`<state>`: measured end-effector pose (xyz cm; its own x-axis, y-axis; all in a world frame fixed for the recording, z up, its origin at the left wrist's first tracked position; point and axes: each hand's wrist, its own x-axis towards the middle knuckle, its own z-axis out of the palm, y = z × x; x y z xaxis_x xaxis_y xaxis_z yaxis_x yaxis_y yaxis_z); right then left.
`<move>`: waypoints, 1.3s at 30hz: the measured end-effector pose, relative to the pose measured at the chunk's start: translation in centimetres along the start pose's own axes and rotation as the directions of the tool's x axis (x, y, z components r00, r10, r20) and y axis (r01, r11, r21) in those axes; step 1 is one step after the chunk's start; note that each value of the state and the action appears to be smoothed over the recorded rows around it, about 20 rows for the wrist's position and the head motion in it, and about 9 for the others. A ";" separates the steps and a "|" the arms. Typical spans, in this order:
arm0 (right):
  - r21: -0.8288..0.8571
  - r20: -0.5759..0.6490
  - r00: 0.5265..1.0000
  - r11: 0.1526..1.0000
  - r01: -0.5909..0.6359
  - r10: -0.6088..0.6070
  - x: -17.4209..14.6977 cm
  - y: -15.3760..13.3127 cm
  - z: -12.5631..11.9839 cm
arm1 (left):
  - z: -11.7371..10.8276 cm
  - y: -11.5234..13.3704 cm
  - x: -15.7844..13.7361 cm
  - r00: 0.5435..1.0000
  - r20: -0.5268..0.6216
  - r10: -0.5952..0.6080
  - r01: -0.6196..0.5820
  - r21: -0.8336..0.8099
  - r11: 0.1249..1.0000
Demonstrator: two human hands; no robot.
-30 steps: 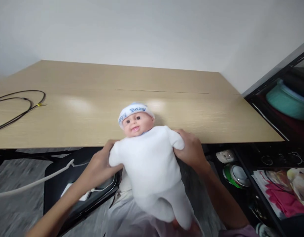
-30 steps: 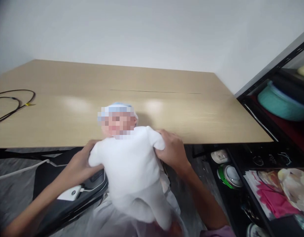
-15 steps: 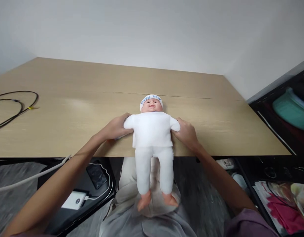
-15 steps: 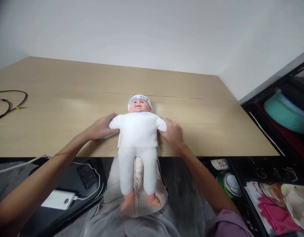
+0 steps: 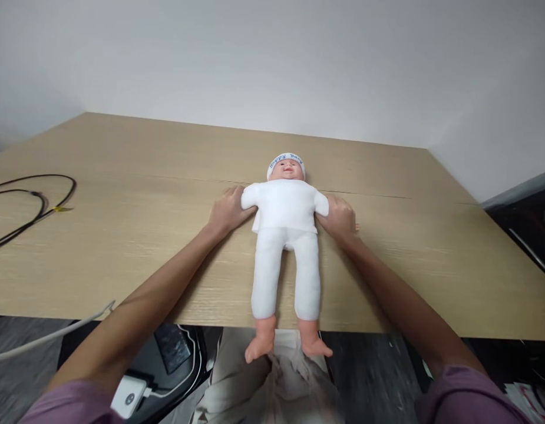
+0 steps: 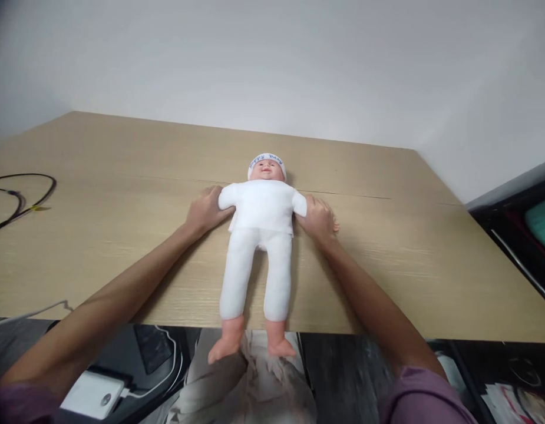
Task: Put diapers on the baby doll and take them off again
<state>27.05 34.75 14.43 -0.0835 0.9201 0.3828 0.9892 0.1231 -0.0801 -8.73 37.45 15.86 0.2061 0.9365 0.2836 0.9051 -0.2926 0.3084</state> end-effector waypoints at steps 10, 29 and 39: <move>-0.009 -0.053 0.998 0.999 0.046 -0.046 9.4 3.2 4.0 | 3.2 -3.3 11.0 0.993 -0.042 0.109 -0.105 0.088 0.991; 0.260 -0.067 0.995 0.962 0.087 -0.072 7.9 8.7 5.2 | 1.2 -8.9 8.0 0.997 -0.077 0.030 -0.032 -0.018 0.999; 0.198 -0.146 0.989 0.979 0.049 -0.019 5.2 6.5 4.1 | 1.7 -6.8 5.8 0.980 -0.195 -0.033 0.030 -0.018 0.999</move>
<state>32.54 41.82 12.13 -0.0841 0.8531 0.5149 0.9403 0.2389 -0.2423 -13.11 45.19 13.87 0.0997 0.8899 0.4452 0.9038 -0.2681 0.3335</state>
